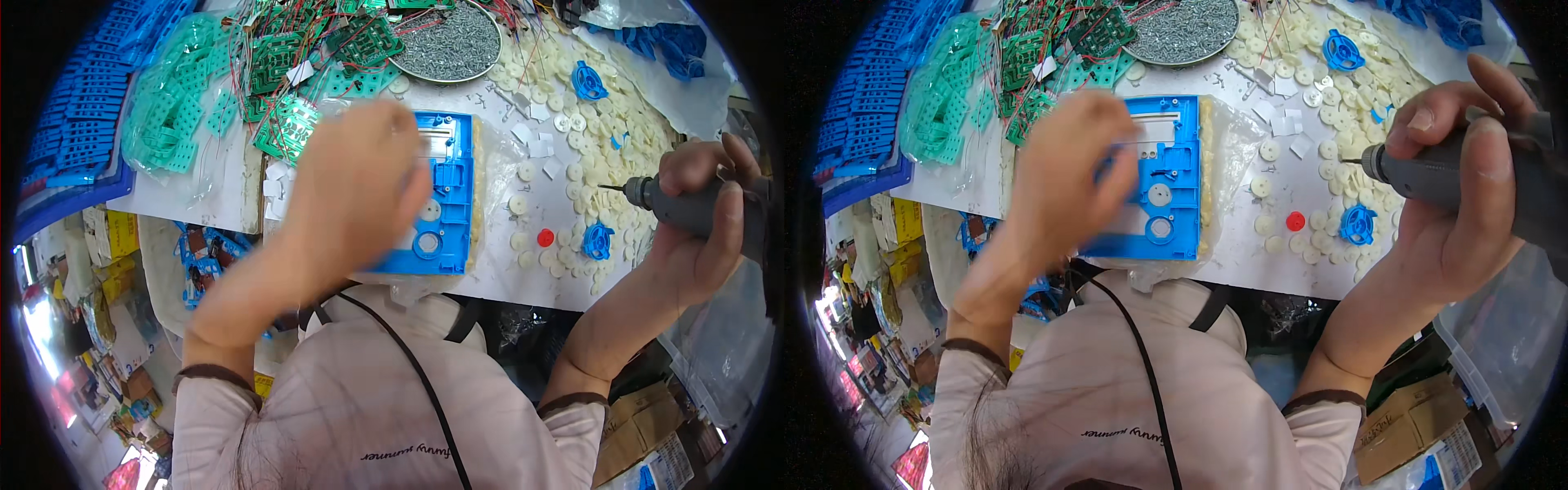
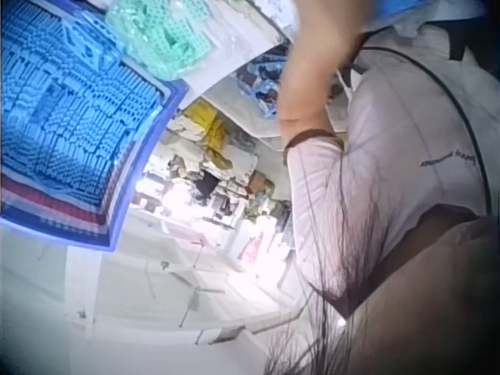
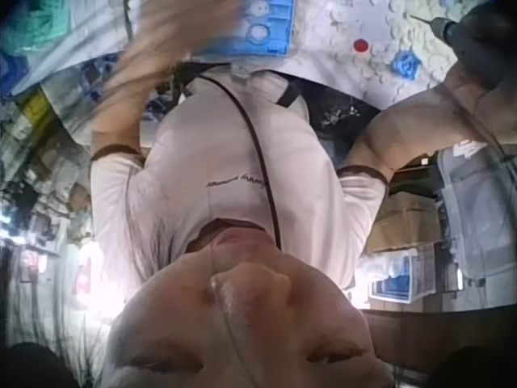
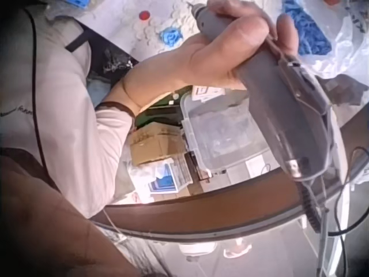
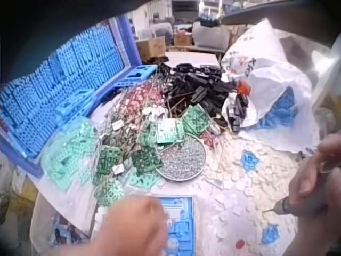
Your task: Assembling a toy device by placing electronic components and circuit boards into a plastic casing and securing them using a hot glue gun.
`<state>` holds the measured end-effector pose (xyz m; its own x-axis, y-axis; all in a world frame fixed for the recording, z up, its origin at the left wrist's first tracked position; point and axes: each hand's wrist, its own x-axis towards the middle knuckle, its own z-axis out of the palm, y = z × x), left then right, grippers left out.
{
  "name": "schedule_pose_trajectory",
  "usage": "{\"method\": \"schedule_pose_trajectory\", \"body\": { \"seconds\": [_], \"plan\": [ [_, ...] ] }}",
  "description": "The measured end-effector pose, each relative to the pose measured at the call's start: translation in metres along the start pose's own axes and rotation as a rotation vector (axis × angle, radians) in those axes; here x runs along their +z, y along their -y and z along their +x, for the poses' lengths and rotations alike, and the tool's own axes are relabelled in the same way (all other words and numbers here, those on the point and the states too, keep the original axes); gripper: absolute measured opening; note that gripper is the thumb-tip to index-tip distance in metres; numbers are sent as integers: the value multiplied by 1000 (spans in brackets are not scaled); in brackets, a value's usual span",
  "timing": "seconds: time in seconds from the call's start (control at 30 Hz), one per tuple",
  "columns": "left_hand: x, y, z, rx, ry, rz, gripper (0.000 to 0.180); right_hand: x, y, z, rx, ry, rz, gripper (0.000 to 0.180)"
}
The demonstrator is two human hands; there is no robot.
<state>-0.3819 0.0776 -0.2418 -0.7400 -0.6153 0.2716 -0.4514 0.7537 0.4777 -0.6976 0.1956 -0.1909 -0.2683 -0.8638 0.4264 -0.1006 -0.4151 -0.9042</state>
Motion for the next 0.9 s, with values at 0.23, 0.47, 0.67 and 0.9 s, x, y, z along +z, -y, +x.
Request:
{"method": "schedule_pose_trajectory", "body": {
  "seconds": [0.23,0.47,0.67,0.9],
  "plan": [
    [40,80,109,317,17,439,19,10,0,3,-16,23,1,45],
    [46,86,122,202,-59,411,15,22,-9,7,18,130,31,40],
    [-6,19,42,413,144,-26,17,60,-6,12,50,379,176,43],
    [10,0,-35,195,85,-364,16,137,10,-32,115,79,514,27]
  ]
}}
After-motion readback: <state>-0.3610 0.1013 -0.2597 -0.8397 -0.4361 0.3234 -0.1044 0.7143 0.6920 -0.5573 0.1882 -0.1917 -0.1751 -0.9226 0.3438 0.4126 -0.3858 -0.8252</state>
